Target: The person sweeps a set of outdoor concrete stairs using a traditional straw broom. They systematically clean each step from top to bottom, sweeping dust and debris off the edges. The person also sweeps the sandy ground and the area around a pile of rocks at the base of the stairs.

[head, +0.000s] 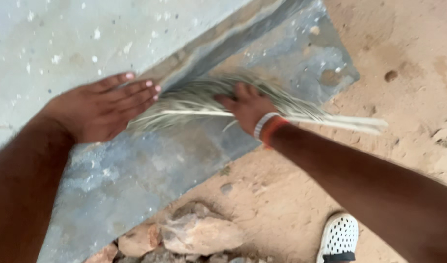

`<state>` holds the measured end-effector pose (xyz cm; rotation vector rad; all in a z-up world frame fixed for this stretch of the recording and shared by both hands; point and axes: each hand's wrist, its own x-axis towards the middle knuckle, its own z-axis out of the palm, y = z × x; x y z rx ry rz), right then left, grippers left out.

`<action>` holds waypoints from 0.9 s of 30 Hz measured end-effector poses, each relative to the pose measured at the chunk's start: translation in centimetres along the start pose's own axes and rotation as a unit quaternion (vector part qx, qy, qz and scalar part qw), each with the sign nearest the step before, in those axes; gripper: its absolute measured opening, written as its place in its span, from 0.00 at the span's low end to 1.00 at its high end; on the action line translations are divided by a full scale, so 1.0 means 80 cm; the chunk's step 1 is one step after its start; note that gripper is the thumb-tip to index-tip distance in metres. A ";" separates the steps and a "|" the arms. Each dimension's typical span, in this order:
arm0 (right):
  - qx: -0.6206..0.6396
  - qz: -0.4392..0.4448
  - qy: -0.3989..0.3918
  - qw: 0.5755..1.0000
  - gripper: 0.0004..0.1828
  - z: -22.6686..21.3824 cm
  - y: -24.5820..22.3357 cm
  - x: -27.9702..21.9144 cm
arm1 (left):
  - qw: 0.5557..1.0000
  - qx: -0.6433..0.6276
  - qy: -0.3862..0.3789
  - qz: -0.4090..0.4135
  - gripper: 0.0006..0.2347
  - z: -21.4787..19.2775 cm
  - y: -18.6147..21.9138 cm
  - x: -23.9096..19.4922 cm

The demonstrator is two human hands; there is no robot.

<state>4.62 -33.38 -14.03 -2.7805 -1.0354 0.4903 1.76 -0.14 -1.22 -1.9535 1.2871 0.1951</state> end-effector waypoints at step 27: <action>0.045 0.130 -0.008 0.990 0.51 -0.025 0.029 -0.189 | 0.932 -0.235 0.253 0.107 0.26 -0.027 -0.073 0.165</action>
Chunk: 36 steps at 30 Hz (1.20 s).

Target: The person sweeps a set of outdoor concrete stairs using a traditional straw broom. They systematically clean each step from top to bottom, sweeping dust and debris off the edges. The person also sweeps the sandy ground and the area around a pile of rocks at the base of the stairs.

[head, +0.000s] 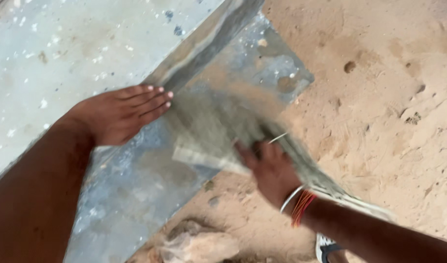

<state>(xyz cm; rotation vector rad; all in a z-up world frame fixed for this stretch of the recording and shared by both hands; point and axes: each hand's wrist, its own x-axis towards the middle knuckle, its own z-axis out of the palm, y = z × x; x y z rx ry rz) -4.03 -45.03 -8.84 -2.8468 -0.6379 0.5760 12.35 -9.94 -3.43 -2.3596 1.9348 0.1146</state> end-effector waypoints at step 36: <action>0.043 -0.037 0.015 0.998 0.43 0.044 0.095 0.117 | 0.983 -0.094 0.155 0.014 0.26 0.017 -0.006 -0.002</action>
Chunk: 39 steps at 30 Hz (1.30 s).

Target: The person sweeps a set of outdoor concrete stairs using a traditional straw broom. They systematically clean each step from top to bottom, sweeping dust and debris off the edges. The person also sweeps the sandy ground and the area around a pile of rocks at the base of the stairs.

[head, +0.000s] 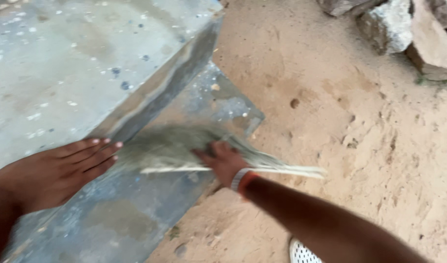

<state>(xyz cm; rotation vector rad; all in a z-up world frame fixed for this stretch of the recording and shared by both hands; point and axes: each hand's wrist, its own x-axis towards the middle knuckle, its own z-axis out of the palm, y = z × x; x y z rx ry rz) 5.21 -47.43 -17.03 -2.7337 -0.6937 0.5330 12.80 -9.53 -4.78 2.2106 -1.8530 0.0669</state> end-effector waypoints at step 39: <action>-0.034 0.192 0.028 0.980 0.37 -0.061 0.082 -0.019 | 0.996 0.069 -0.060 0.009 0.26 0.004 0.000 0.014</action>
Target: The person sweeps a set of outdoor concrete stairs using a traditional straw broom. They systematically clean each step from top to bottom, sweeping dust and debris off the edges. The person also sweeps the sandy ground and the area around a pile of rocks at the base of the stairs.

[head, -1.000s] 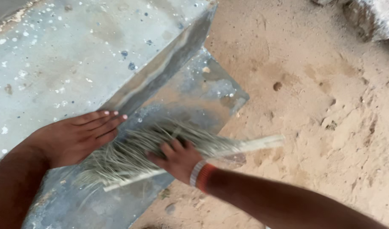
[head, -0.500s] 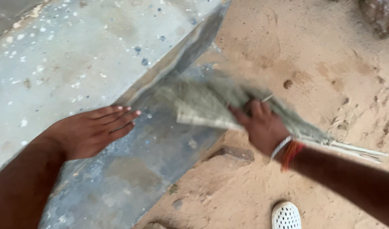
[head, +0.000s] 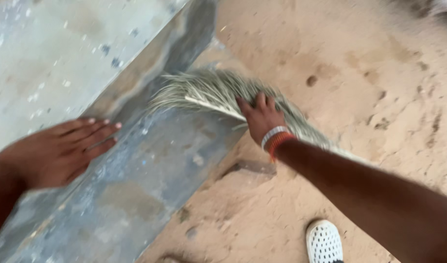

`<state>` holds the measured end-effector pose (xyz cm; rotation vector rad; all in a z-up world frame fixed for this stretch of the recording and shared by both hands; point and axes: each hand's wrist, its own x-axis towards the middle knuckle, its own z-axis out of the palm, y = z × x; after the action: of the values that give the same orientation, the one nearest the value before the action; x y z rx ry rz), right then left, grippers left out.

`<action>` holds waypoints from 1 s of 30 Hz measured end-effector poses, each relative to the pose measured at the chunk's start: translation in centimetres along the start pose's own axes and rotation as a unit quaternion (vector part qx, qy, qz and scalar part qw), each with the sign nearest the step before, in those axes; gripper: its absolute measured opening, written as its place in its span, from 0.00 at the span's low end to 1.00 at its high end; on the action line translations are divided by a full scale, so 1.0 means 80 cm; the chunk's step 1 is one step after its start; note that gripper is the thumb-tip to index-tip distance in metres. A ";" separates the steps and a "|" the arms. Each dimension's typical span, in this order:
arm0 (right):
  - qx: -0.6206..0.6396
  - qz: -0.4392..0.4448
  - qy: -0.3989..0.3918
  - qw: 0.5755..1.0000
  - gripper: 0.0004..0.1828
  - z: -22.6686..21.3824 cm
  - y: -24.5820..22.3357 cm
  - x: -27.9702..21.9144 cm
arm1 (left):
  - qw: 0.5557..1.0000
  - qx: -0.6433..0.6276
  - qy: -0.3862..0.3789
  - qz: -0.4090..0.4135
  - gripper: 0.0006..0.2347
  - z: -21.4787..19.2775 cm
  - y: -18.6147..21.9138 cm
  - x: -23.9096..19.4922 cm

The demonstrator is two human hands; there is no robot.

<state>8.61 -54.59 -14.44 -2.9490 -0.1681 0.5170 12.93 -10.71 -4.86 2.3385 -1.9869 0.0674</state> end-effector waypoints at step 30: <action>0.002 -0.285 -0.029 0.958 0.36 0.054 -0.092 0.002 | 0.900 0.298 -0.319 0.021 0.25 -0.003 -0.080 0.180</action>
<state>6.66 -46.78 -17.36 -2.6880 -0.9806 0.5050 21.55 -23.85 -3.67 2.9845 -2.6101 -0.1279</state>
